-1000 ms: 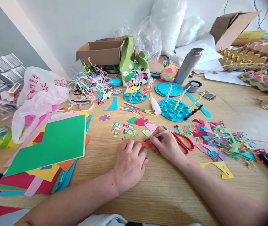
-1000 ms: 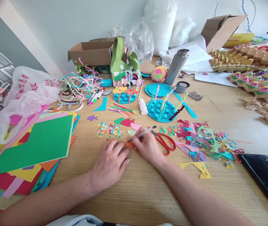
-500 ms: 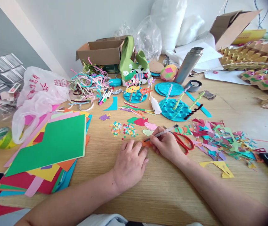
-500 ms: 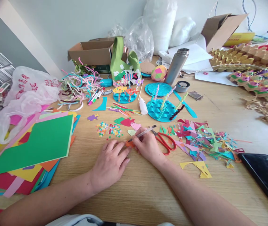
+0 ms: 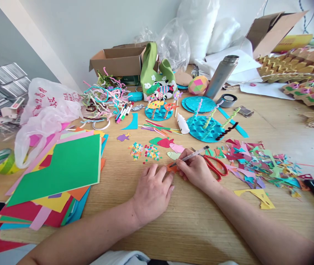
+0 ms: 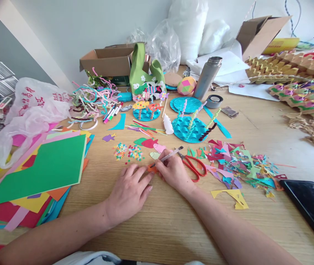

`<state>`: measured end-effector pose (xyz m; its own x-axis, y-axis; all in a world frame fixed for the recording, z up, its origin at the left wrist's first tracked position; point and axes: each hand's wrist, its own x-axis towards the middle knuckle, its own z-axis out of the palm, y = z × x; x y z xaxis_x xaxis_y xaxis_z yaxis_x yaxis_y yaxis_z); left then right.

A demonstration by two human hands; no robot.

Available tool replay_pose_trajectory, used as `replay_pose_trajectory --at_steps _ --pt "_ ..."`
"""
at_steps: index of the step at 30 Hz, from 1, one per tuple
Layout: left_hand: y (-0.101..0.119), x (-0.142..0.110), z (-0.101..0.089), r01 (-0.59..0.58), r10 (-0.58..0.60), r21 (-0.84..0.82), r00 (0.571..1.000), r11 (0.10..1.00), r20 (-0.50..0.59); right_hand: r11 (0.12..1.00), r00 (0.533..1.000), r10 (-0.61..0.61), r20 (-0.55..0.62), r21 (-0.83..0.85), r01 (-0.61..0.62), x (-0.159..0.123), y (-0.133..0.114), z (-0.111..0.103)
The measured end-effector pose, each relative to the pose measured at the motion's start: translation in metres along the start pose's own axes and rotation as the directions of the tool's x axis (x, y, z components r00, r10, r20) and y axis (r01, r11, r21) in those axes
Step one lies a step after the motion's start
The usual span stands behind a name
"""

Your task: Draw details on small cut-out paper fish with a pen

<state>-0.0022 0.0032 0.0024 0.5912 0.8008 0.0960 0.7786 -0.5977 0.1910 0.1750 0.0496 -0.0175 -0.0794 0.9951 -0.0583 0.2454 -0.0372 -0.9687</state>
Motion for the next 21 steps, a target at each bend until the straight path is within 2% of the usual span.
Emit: replay_pose_trajectory --at_steps 21 --pt "0.0003 0.0002 -0.0005 -0.007 0.008 0.02 1.0 1.0 -0.014 0.999 1.0 -0.016 -0.01 -0.037 0.015 -0.0017 0.0009 -0.0018"
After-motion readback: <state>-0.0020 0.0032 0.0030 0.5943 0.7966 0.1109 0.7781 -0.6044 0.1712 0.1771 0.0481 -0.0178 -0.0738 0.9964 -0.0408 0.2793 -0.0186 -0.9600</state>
